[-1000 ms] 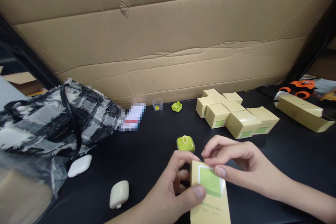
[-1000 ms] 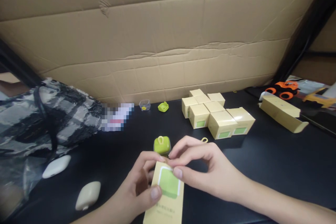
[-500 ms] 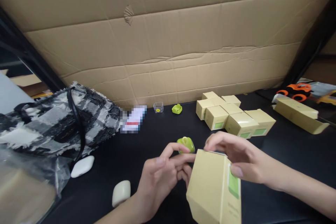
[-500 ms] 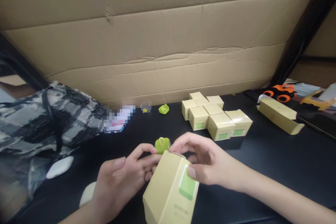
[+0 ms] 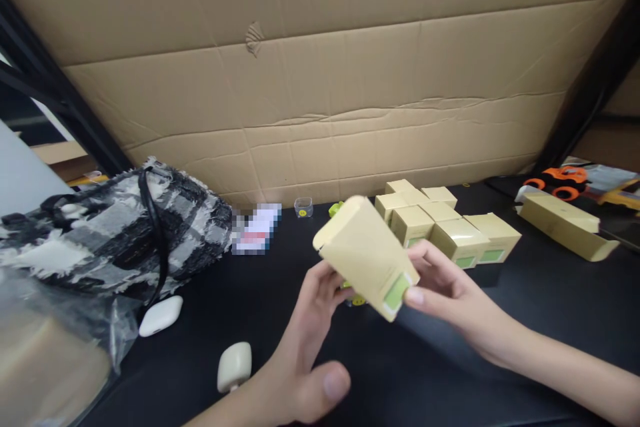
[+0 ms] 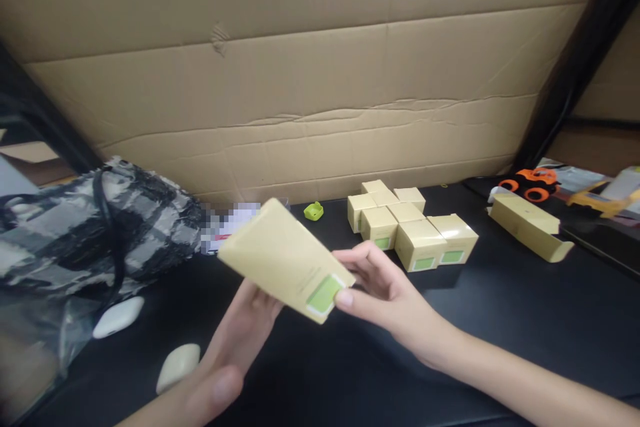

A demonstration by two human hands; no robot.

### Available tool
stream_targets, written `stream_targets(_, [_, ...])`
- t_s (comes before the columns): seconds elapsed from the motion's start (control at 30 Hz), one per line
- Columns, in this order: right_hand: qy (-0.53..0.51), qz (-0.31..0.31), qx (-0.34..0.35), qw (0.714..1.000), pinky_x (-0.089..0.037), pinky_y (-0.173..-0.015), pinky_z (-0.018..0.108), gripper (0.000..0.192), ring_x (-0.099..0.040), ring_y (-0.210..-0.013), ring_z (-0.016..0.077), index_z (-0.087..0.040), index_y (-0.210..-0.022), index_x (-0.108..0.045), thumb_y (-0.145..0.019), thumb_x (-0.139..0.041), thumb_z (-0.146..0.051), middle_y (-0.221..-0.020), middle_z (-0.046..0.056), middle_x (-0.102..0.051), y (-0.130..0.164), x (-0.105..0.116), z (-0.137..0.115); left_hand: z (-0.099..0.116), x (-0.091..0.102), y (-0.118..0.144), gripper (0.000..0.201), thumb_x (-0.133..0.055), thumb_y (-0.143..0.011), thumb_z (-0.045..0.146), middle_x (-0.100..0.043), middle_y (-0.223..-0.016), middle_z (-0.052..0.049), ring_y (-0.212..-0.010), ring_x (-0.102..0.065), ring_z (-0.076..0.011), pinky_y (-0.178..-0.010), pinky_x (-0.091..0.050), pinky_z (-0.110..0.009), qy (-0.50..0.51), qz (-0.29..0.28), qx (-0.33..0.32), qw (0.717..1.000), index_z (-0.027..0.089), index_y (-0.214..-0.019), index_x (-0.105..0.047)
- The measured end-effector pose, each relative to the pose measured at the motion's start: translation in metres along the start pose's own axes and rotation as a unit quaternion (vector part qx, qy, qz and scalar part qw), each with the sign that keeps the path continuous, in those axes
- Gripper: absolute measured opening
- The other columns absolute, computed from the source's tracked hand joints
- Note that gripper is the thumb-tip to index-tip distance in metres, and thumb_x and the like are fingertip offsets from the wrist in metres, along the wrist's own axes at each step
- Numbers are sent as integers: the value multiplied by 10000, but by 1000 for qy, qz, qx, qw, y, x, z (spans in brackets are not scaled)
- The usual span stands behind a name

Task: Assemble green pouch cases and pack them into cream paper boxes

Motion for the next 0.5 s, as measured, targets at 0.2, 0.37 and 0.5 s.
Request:
stream_targets(0.2, [124,-47,41,990,-480,-898,370,179,-585,-1065,211,-251,-1016,-569,-855,-491,-236,-1158,59,-605,-17,-3,-6,0,15,7,514,-610,-828,269,-563,-1236,-59,-1140,-539,-242,-970,-411,-348,-181,77,-96,976,328,-1295,-404])
stream_targets(0.37, [267,-60,50,960,-456,-957,415,391,-547,-1133,235,-235,-1202,-517,-823,-597,-288,-1217,86,-580,-37,-3,11,-2,-2,13,744,-618,-677,187,-522,-1176,-71,-1016,-561,-235,-868,-466,-337,-275,-13,-126,953,302,-1344,-310])
stream_targets(0.5, [306,-97,62,945,-421,-995,430,501,-535,-1155,256,-216,-1201,-543,-746,-719,-331,-1210,89,-600,-37,-13,27,-18,-12,13,711,-640,-612,167,-485,-1095,-30,-940,-550,-200,-840,-477,-330,-302,-101,-76,945,324,-1252,-371])
Point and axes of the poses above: each hand's wrist, its own y-axis away from the middle knuckle, its own x-axis out of the back of the hand, z = x × y, the point moved 8 cm from there along -y, towards the middle knuckle
